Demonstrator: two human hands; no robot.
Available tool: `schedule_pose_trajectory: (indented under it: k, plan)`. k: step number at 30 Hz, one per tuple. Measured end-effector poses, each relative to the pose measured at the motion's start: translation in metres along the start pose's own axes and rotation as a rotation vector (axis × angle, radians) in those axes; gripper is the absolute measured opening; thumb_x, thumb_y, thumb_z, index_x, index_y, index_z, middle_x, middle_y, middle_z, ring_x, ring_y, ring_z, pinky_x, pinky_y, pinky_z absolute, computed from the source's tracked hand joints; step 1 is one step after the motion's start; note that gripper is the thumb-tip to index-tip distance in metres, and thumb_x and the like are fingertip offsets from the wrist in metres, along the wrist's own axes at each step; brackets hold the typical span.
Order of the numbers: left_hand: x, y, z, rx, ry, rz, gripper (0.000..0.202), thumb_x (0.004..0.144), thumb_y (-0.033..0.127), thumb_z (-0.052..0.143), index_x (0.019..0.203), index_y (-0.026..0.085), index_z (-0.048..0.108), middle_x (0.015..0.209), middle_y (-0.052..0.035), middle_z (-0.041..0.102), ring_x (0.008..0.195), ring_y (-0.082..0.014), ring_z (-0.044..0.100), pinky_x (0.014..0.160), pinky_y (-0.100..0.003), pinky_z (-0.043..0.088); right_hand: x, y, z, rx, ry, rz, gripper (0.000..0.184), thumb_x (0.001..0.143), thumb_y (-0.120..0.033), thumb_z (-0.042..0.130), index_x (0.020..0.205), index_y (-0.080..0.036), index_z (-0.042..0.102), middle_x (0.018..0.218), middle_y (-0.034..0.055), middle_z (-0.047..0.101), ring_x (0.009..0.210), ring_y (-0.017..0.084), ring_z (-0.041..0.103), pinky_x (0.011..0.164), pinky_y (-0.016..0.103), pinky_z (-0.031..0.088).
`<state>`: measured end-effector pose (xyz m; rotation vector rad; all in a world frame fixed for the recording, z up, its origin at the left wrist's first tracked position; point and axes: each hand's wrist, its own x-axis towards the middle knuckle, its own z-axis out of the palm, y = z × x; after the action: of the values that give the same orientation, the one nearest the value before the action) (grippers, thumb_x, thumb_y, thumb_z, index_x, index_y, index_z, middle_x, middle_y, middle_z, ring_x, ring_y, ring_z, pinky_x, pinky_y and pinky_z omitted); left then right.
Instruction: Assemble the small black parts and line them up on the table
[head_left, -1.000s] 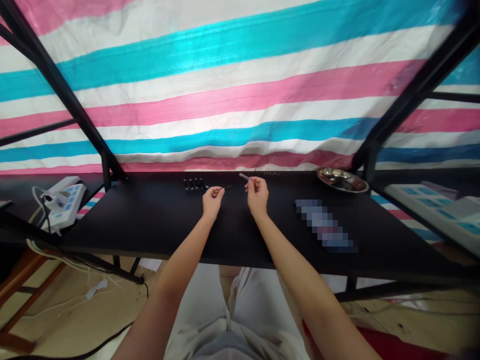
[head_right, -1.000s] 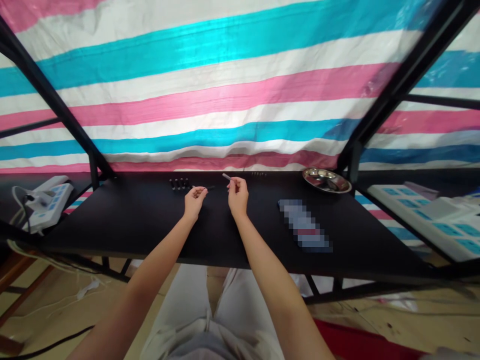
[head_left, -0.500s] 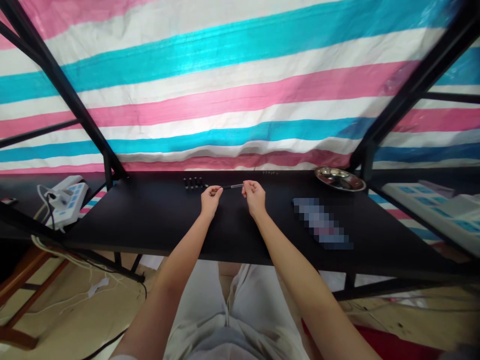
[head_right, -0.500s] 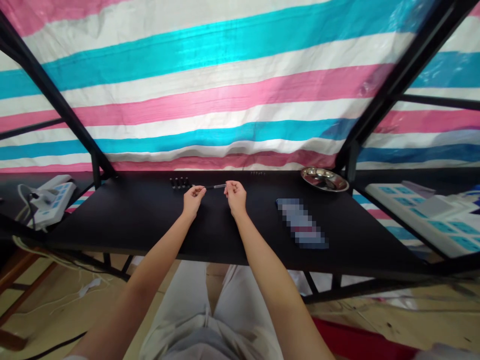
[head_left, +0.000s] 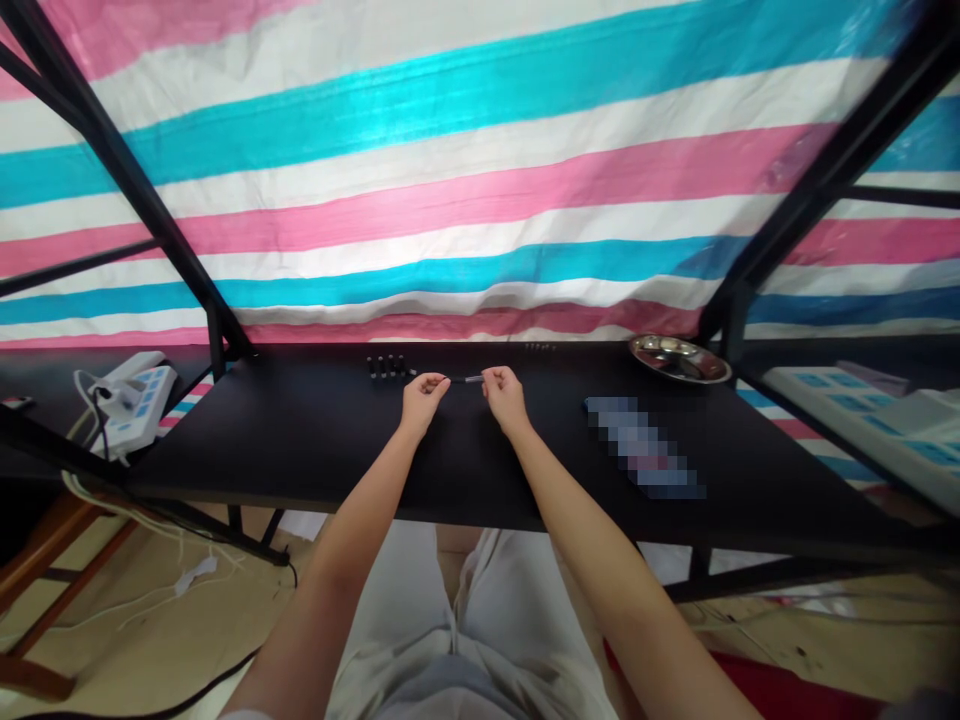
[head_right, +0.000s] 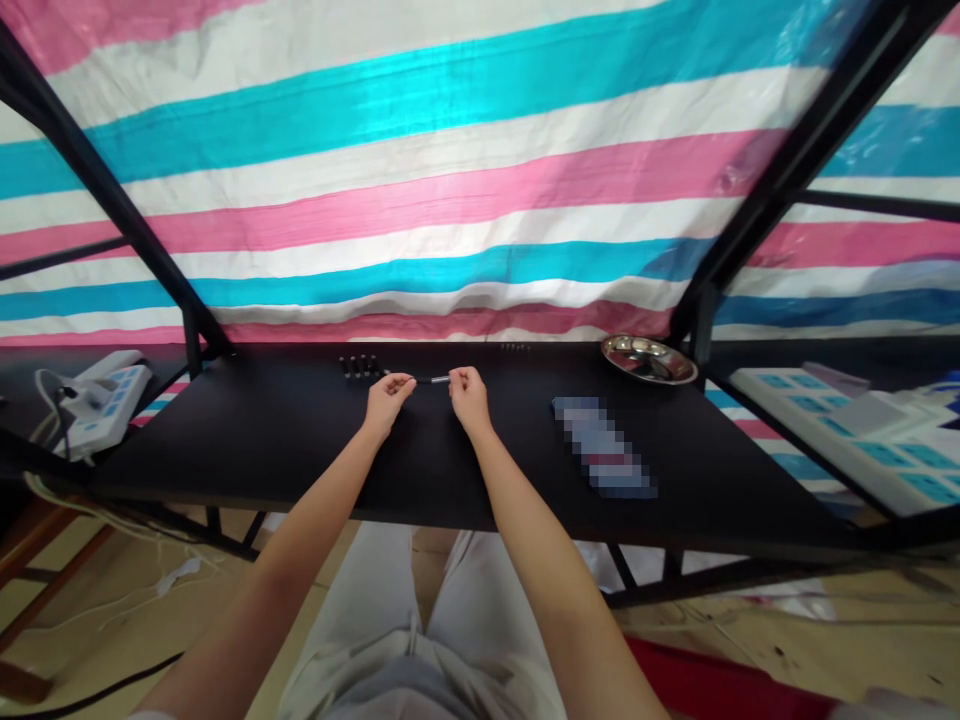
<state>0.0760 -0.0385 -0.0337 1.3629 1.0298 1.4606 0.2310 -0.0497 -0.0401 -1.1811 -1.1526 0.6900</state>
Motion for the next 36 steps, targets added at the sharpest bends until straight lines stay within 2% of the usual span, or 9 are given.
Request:
schedule_pose_trajectory:
  k: [4,9,13,26,29,32,36]
  plan:
    - [-0.003,0.001,0.001,0.042,-0.033,-0.01,0.026,0.062,0.035,0.07,0.075,0.013,0.065,0.066,-0.0018,0.061,0.06,-0.01,0.054,0.064,-0.025,0.046,-0.002,0.003,0.0,-0.19,0.015,-0.011,0.025,0.077,-0.043,0.044,0.077,-0.019,0.05,0.061,-0.0001,0.054,0.057,0.014,0.05,0.058,0.027,0.039]
    - [-0.006,-0.001,0.003,0.103,-0.117,-0.021,0.024,0.062,0.034,0.07,0.074,0.013,0.064,0.064,-0.0016,0.061,0.057,-0.0095,0.053,0.059,-0.024,0.044,-0.01,-0.005,0.001,-0.371,-0.123,-0.083,0.025,0.081,-0.038,0.037,0.074,-0.021,0.055,0.07,0.0037,0.06,0.068,0.018,0.055,0.067,0.029,0.04]
    - [-0.007,0.001,0.003,0.116,-0.123,-0.011,0.024,0.062,0.034,0.069,0.074,0.013,0.063,0.063,-0.0011,0.06,0.055,-0.009,0.052,0.058,-0.024,0.043,-0.013,-0.008,0.001,-0.395,-0.157,-0.074,0.031,0.085,-0.037,0.031,0.083,-0.021,0.058,0.069,0.0034,0.061,0.066,0.018,0.056,0.067,0.03,0.04]
    - [-0.007,0.003,0.003,0.208,-0.146,0.071,0.02,0.064,0.033,0.068,0.074,0.016,0.065,0.064,-0.0016,0.061,0.057,-0.0105,0.052,0.06,-0.024,0.043,-0.013,-0.006,0.0,-0.437,-0.183,-0.054,0.034,0.086,-0.037,0.03,0.095,-0.023,0.059,0.066,0.0027,0.061,0.061,0.019,0.057,0.064,0.031,0.041]
    - [0.008,0.018,-0.002,0.332,-0.203,0.179,0.015,0.063,0.029,0.068,0.073,0.018,0.067,0.067,-0.0026,0.064,0.062,-0.013,0.055,0.065,-0.027,0.044,-0.012,-0.006,0.001,-0.428,-0.175,-0.055,0.036,0.087,-0.042,0.029,0.099,-0.023,0.058,0.062,0.0017,0.06,0.061,0.019,0.058,0.065,0.031,0.042]
    - [0.036,0.039,-0.01,0.553,-0.301,0.269,0.01,0.061,0.025,0.07,0.068,0.019,0.067,0.069,-0.0035,0.065,0.065,-0.0155,0.056,0.068,-0.028,0.045,-0.012,-0.006,0.001,-0.44,-0.18,-0.065,0.037,0.087,-0.044,0.029,0.102,-0.023,0.057,0.06,0.0008,0.058,0.059,0.019,0.057,0.064,0.03,0.042]
    - [0.074,0.06,-0.015,0.926,-0.393,0.282,0.006,0.059,0.016,0.07,0.064,0.019,0.067,0.068,-0.0055,0.064,0.067,-0.0187,0.057,0.071,-0.029,0.043,-0.012,-0.007,0.001,-0.466,-0.203,-0.05,0.036,0.087,-0.044,0.031,0.103,-0.023,0.057,0.06,0.001,0.059,0.058,0.019,0.056,0.064,0.031,0.041]
